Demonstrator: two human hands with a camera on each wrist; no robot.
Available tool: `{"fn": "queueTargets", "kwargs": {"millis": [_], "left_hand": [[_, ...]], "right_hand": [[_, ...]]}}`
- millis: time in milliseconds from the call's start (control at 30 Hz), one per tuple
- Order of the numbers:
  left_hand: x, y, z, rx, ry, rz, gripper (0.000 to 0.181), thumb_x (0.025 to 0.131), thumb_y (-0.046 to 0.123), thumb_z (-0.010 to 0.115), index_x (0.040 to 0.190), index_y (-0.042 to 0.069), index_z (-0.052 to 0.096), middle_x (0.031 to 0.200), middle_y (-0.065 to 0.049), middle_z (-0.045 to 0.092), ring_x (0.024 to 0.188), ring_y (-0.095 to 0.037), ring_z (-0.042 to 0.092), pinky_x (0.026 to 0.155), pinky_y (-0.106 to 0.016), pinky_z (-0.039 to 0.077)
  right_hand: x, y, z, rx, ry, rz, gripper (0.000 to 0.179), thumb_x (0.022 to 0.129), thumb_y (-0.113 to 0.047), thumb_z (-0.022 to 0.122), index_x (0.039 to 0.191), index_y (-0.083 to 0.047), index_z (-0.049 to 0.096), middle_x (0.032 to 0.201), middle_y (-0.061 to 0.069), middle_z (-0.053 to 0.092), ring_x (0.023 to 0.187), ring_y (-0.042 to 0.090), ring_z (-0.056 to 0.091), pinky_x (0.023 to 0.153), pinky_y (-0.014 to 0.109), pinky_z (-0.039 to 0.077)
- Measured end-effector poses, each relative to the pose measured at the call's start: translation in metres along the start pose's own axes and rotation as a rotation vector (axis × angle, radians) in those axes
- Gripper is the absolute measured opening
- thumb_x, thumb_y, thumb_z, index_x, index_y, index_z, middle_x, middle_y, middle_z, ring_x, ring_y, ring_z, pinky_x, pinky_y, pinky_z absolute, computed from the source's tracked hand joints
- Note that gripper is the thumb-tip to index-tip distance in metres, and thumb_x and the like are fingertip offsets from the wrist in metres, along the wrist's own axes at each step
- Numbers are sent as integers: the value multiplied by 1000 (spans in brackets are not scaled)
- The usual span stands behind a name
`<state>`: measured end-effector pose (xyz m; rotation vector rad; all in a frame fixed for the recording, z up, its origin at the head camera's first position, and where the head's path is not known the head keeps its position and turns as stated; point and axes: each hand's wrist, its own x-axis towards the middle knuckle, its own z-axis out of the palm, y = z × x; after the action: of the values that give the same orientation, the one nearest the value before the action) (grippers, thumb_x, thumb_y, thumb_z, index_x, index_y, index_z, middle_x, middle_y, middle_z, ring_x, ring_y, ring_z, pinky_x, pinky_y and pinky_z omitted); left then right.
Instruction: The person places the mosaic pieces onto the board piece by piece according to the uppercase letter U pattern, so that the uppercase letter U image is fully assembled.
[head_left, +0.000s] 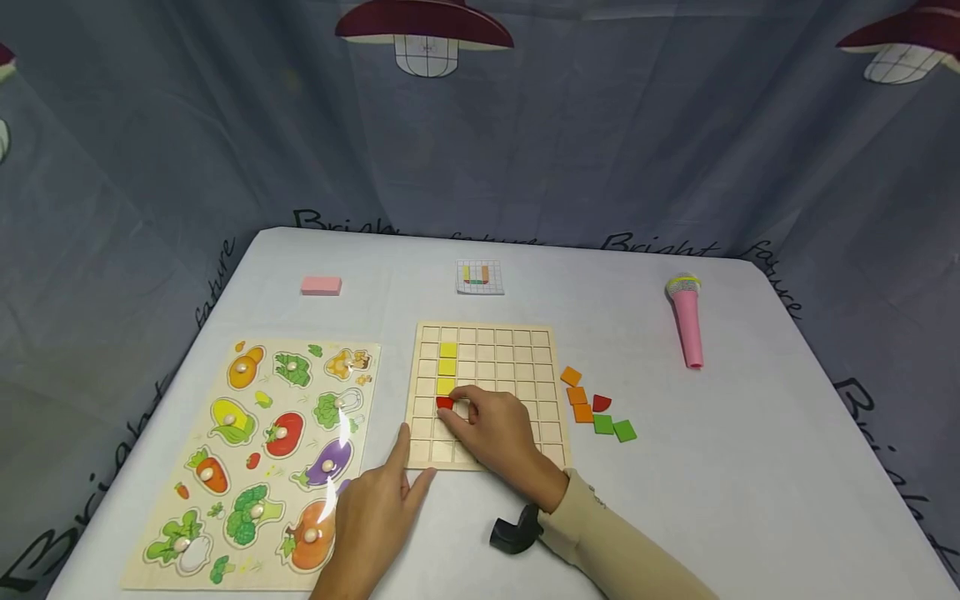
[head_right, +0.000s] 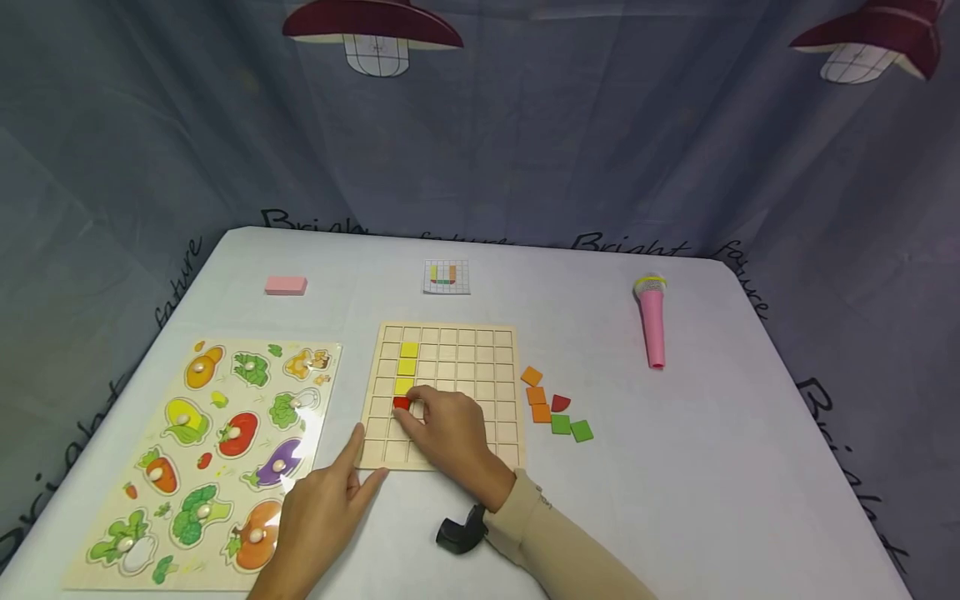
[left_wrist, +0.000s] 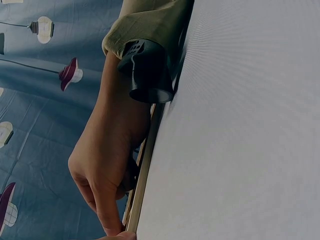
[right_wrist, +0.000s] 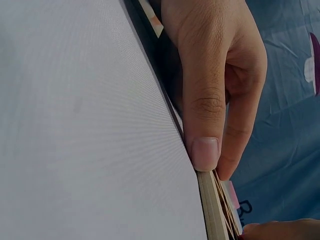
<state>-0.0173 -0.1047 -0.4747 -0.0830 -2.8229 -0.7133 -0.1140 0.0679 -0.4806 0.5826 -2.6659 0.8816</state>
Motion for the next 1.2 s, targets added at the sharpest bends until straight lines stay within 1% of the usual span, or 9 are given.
{"fn": "queueTargets", "kwargs": {"millis": [200,333,600,767,933,1100,1200], "left_hand": [[0,0,0,-3,-13,-9,65,90,35,80,143,4,58,52,17,37,42,-1,30,41,-25,26],[0,0,-1,-7,-18,-11,65,91,35,79,144,4,58,52,16,38,42,-1,30,42,-26,26],[0,0,0,4,8,3,66,89,36,80,143,4,59,52,17,38,42,0,29,41,-24,26],[0,0,0,9,4,1,66,88,35,81,142,3,59,52,17,38,42,0,29,42,-25,26],[1,0,-1,7,-20,-15,67,89,36,81,143,3,59,52,17,38,42,-1,30,42,-25,27],[0,0,-1,-5,-18,-12,67,89,36,81,143,3,59,52,18,38,42,0,30,42,-25,27],[1,0,0,-10,-20,-18,68,88,35,81,143,3,59,52,18,37,42,0,30,41,-25,27]], "right_hand": [[0,-1,0,-36,-13,2,27,86,-35,83,100,-13,79,52,-15,38,45,-2,32,43,19,24],[1,-1,0,-36,-6,-6,27,85,-34,84,101,-12,79,51,-15,38,45,-2,31,43,19,23],[0,-1,0,-37,19,-16,28,83,-32,86,102,-13,80,51,-16,39,45,-2,34,43,19,24],[-2,1,0,-30,38,-40,26,84,-31,85,102,-13,80,52,-17,39,45,-3,33,43,18,24],[-5,3,-2,9,55,-76,24,85,-28,85,101,-11,80,51,-17,37,45,-5,30,44,17,22],[-14,5,-8,68,79,-106,22,84,-21,86,102,-11,80,52,-18,33,47,-6,27,46,15,21],[-20,7,-12,93,113,-117,23,83,-19,87,103,-9,80,53,-18,31,48,-6,26,46,14,22]]}}
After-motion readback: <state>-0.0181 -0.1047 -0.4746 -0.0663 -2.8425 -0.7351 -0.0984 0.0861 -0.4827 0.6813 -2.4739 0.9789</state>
